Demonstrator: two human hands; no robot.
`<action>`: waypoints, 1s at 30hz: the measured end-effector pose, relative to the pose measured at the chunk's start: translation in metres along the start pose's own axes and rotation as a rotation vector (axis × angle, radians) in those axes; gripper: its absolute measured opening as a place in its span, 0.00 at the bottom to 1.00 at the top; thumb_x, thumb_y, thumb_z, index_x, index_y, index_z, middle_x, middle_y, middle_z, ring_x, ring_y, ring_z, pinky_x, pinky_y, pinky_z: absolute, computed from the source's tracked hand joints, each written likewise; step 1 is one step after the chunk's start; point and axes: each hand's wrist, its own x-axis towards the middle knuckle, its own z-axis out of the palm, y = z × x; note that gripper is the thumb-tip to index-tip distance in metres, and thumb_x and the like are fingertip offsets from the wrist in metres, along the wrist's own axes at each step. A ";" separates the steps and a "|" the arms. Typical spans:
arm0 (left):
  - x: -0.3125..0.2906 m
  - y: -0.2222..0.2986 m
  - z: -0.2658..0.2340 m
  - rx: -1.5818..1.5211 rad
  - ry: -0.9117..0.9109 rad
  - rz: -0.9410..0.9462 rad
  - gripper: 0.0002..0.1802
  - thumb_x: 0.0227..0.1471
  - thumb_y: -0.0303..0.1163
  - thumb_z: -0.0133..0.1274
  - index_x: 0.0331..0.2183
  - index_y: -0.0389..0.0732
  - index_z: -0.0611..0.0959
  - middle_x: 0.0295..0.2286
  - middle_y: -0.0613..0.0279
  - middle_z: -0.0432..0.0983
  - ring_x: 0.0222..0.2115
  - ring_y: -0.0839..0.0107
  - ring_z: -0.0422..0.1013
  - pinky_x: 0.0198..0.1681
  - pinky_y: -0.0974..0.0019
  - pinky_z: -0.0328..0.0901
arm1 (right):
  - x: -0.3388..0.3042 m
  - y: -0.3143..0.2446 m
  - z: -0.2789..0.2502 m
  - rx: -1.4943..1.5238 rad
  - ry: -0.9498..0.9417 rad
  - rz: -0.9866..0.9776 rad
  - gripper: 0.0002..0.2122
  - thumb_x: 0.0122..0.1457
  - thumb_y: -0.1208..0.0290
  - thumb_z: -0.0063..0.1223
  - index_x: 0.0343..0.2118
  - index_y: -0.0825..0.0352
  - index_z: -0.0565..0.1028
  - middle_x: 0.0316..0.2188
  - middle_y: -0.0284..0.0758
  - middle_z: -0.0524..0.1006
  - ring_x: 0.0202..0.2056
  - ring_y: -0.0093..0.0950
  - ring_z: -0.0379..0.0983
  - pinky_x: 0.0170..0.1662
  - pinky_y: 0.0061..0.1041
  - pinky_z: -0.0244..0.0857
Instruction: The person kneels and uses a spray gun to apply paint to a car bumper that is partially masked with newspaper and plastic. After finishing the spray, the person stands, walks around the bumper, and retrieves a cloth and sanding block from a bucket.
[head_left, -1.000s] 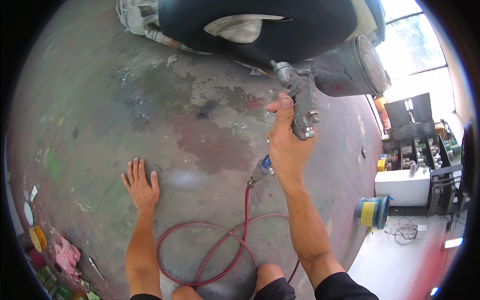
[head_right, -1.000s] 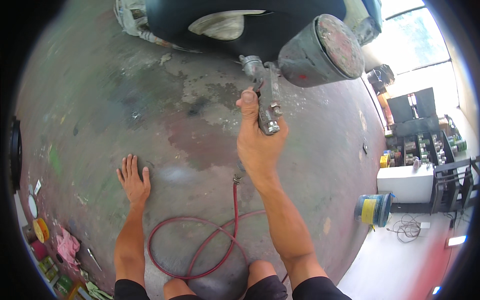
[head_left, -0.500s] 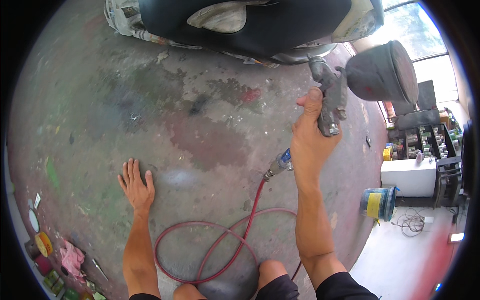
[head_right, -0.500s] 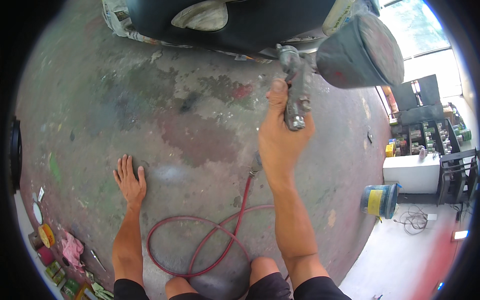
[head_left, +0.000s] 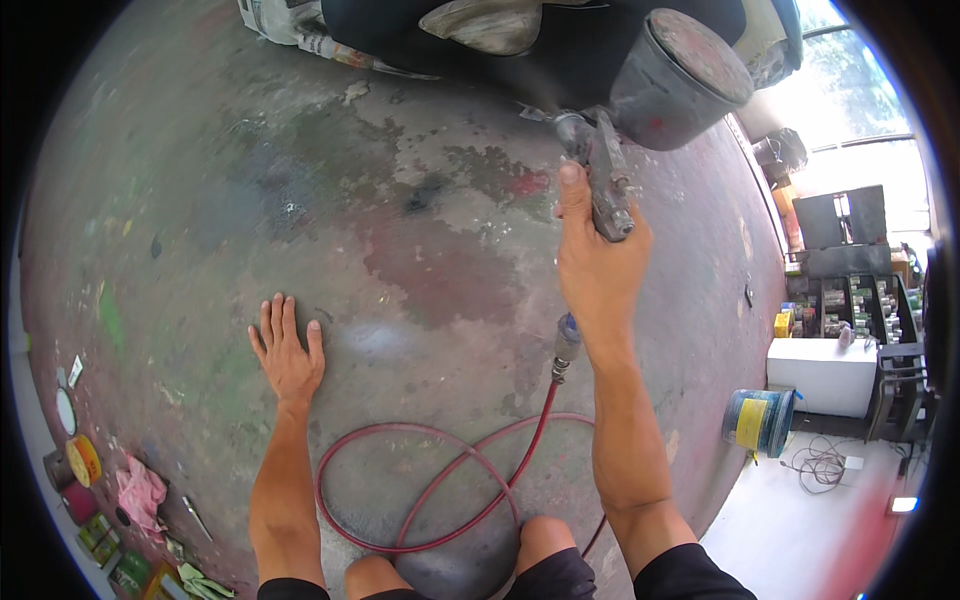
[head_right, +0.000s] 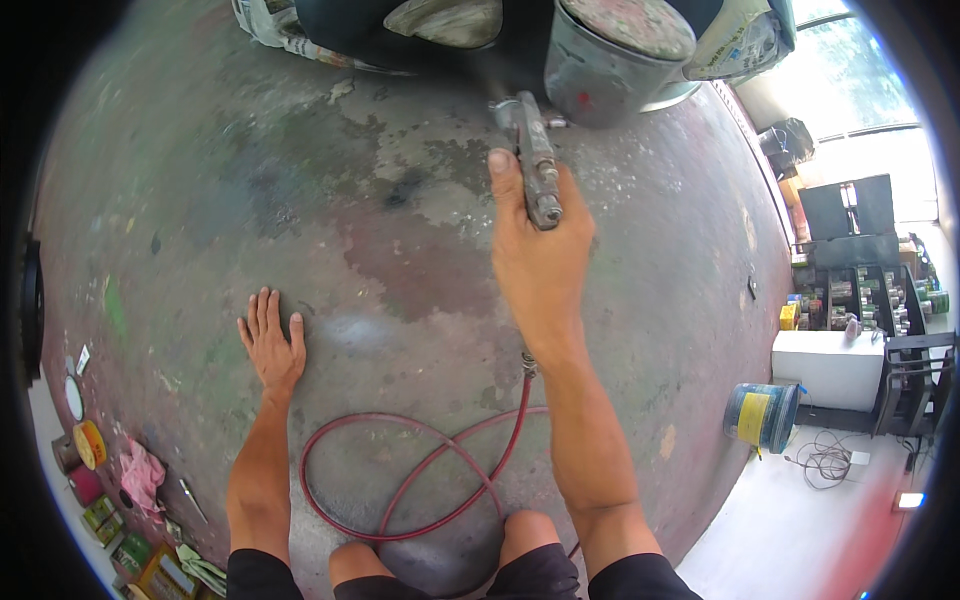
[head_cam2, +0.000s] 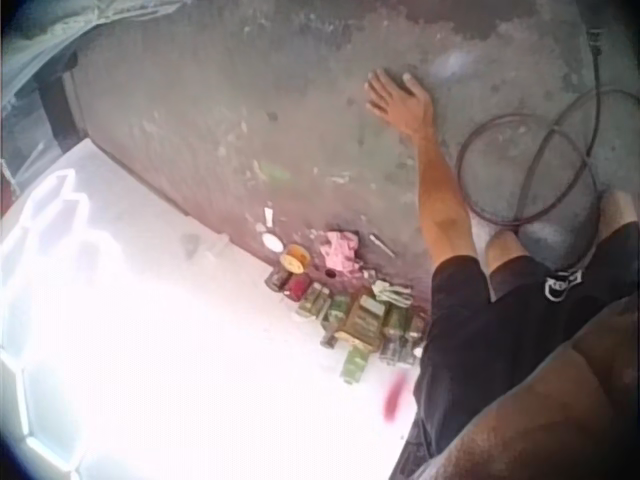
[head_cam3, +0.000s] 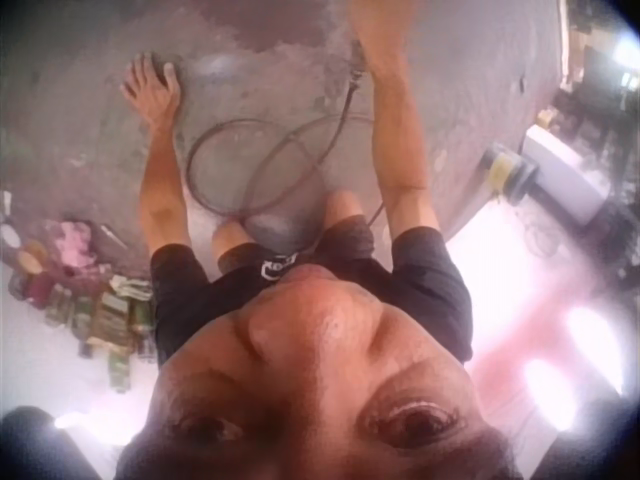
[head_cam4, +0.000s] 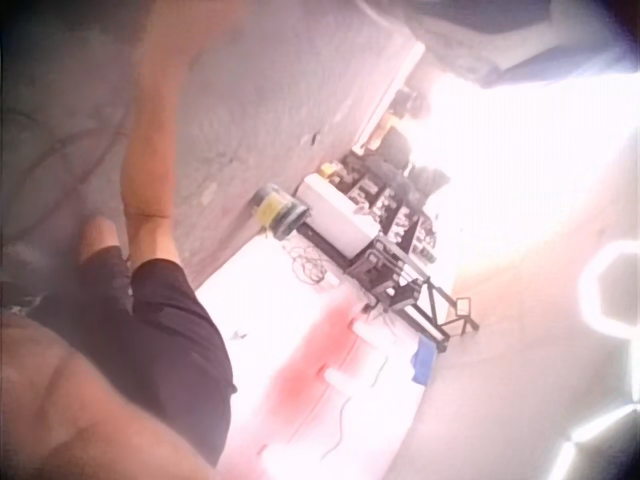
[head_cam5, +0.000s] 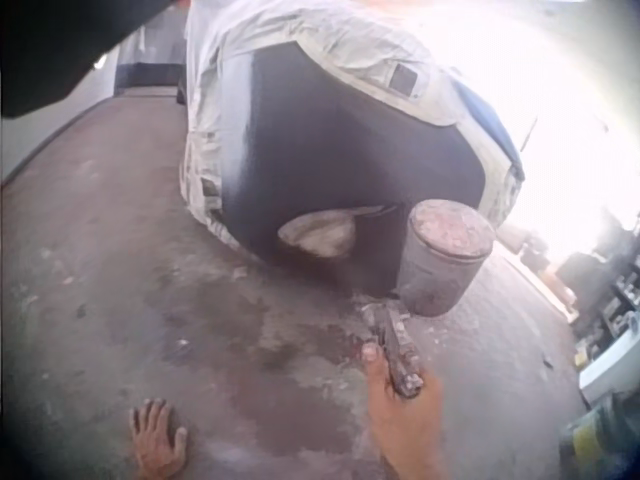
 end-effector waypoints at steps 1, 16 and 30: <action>-0.001 0.000 0.000 -0.011 -0.003 0.000 0.33 0.70 0.50 0.45 0.68 0.43 0.72 0.70 0.58 0.63 0.74 0.56 0.51 0.77 0.39 0.37 | -0.001 -0.002 0.003 0.021 -0.033 0.007 0.20 0.70 0.50 0.62 0.41 0.68 0.83 0.24 0.25 0.75 0.25 0.13 0.65 0.28 0.21 0.59; -0.010 -0.004 -0.022 -0.180 -0.048 -0.003 0.42 0.63 0.59 0.50 0.70 0.45 0.69 0.72 0.58 0.59 0.75 0.55 0.48 0.77 0.35 0.32 | -0.098 -0.012 -0.003 0.110 -0.281 0.258 0.18 0.75 0.57 0.54 0.55 0.68 0.77 0.37 0.30 0.79 0.25 0.14 0.68 0.28 0.20 0.60; -0.192 -0.051 -0.118 -1.258 -0.095 -0.396 0.29 0.64 0.46 0.63 0.59 0.37 0.82 0.48 0.50 0.85 0.49 0.64 0.79 0.54 0.60 0.71 | -0.239 -0.101 -0.110 0.089 0.139 -0.014 0.18 0.78 0.55 0.49 0.57 0.66 0.71 0.52 0.34 0.78 0.31 0.17 0.72 0.32 0.21 0.67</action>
